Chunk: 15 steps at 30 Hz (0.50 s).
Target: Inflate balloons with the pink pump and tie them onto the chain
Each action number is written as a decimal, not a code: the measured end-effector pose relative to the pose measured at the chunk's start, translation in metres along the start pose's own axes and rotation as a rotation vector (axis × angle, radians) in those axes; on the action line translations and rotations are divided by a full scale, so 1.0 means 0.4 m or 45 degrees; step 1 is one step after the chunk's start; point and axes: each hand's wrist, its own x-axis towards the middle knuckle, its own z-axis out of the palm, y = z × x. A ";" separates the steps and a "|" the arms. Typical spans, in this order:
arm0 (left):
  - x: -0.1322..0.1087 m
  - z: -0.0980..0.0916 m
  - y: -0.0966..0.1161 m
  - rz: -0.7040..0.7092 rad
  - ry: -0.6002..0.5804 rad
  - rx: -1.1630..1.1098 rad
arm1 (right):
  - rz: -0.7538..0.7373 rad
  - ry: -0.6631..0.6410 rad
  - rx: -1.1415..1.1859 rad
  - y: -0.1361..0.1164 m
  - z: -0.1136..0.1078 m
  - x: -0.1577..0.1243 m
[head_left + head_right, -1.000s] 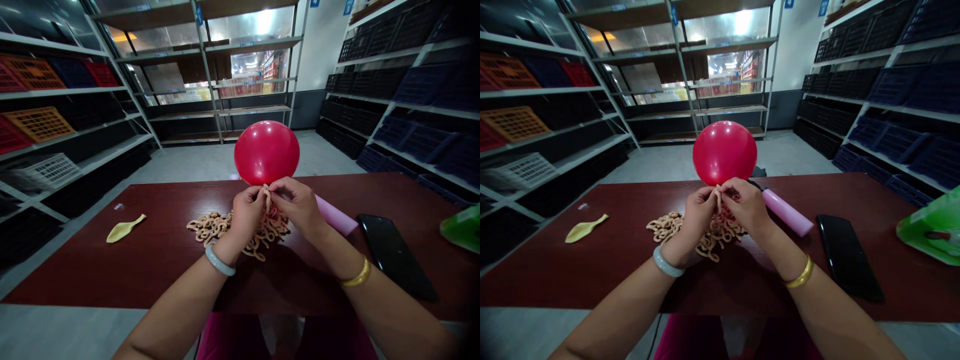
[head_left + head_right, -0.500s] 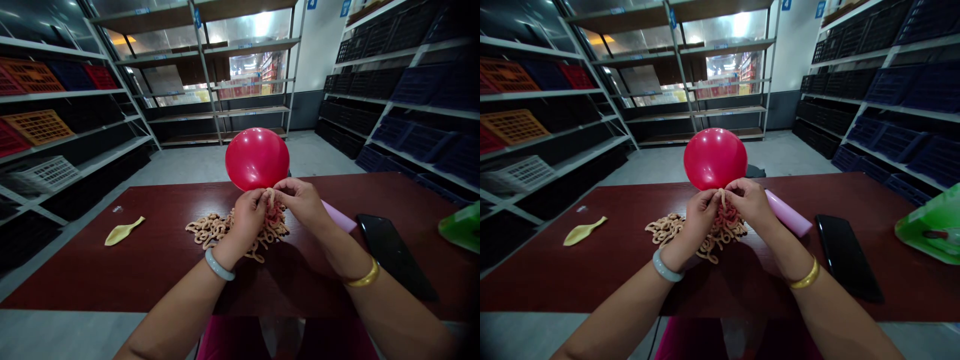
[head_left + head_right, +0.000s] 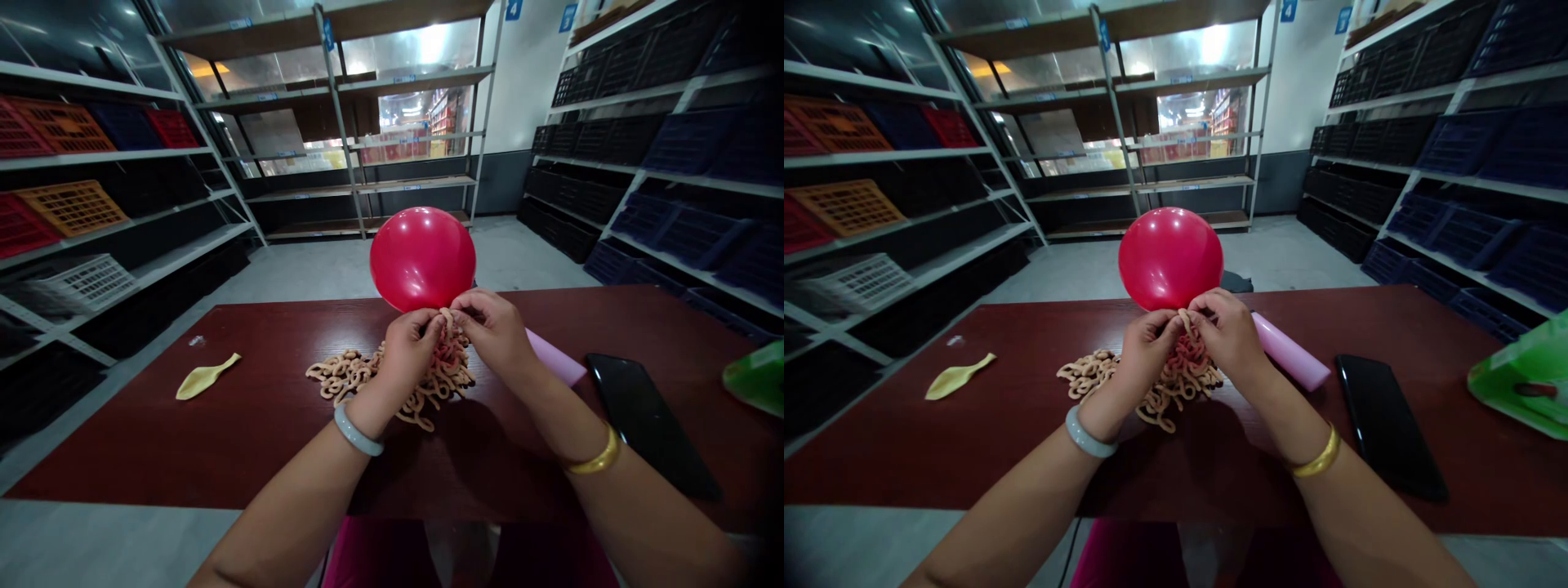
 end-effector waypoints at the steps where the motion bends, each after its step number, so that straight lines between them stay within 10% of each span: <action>1: -0.001 0.001 0.002 -0.022 0.013 -0.013 | -0.046 0.007 -0.017 -0.003 0.003 -0.002; 15: -0.021 0.006 0.033 -0.162 0.104 -0.318 | -0.169 0.047 0.076 -0.022 0.007 -0.007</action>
